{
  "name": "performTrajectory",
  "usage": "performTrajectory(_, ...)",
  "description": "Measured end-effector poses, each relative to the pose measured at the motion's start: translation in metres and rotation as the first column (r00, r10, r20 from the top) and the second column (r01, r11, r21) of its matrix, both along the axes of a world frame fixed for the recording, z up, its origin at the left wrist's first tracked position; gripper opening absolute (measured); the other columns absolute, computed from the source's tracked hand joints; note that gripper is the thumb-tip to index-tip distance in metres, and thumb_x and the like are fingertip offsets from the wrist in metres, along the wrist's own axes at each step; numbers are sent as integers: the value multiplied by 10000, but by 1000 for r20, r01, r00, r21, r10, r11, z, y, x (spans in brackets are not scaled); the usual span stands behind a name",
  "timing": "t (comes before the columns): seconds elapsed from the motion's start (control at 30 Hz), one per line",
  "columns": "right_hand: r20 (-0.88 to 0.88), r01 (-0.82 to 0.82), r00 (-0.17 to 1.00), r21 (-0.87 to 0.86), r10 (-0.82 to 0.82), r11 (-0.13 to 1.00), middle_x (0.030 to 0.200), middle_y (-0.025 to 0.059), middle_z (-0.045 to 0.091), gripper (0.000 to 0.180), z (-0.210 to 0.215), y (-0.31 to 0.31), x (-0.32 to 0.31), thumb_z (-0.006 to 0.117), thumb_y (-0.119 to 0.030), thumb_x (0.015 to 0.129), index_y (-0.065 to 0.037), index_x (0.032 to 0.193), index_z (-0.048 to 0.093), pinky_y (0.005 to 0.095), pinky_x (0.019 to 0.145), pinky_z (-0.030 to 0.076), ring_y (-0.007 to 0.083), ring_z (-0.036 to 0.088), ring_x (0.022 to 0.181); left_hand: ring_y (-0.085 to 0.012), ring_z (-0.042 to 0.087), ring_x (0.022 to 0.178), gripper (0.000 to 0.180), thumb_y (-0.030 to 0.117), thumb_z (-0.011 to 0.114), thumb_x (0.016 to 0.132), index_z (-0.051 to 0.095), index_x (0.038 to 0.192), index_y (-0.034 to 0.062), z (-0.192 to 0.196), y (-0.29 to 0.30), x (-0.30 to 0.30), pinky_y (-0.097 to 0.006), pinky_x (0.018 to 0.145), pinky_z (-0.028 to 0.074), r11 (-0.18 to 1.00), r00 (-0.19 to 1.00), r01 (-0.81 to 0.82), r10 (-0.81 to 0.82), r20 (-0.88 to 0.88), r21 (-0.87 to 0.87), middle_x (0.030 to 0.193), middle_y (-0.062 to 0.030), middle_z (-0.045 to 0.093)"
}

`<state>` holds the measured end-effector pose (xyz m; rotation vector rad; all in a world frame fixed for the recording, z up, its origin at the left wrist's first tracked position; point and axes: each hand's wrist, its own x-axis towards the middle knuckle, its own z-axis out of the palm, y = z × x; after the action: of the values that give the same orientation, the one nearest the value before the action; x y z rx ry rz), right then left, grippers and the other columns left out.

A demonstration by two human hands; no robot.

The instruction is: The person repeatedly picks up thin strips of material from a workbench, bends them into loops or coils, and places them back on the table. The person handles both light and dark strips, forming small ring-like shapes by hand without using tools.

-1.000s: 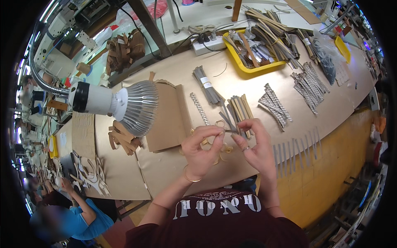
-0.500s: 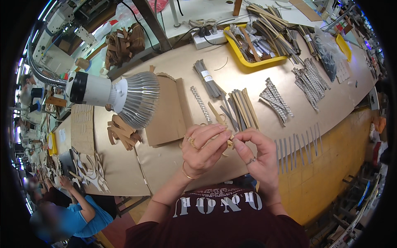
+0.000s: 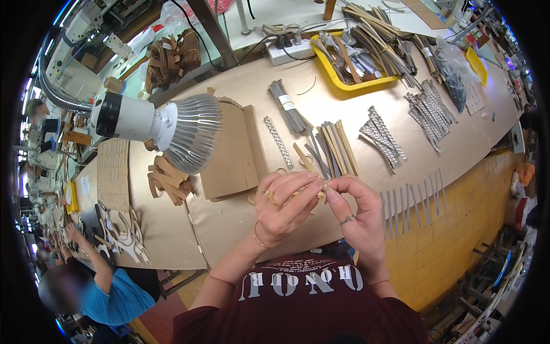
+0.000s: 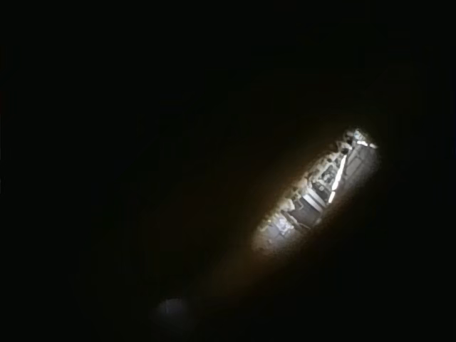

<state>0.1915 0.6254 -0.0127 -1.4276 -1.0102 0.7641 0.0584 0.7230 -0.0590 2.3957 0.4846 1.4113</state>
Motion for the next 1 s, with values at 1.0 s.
performTrajectory(1.0,280,60,959,-45,-45,997,850,87,640,87,-4,3,-1,633,-87,911,-17,961,640,340,772,391,238,596,769,-226,681,786,258,1,730,740,707,994,44,7,1,5,-326,686,525,989,999,49,-49,-2,-137,951,-77,703)
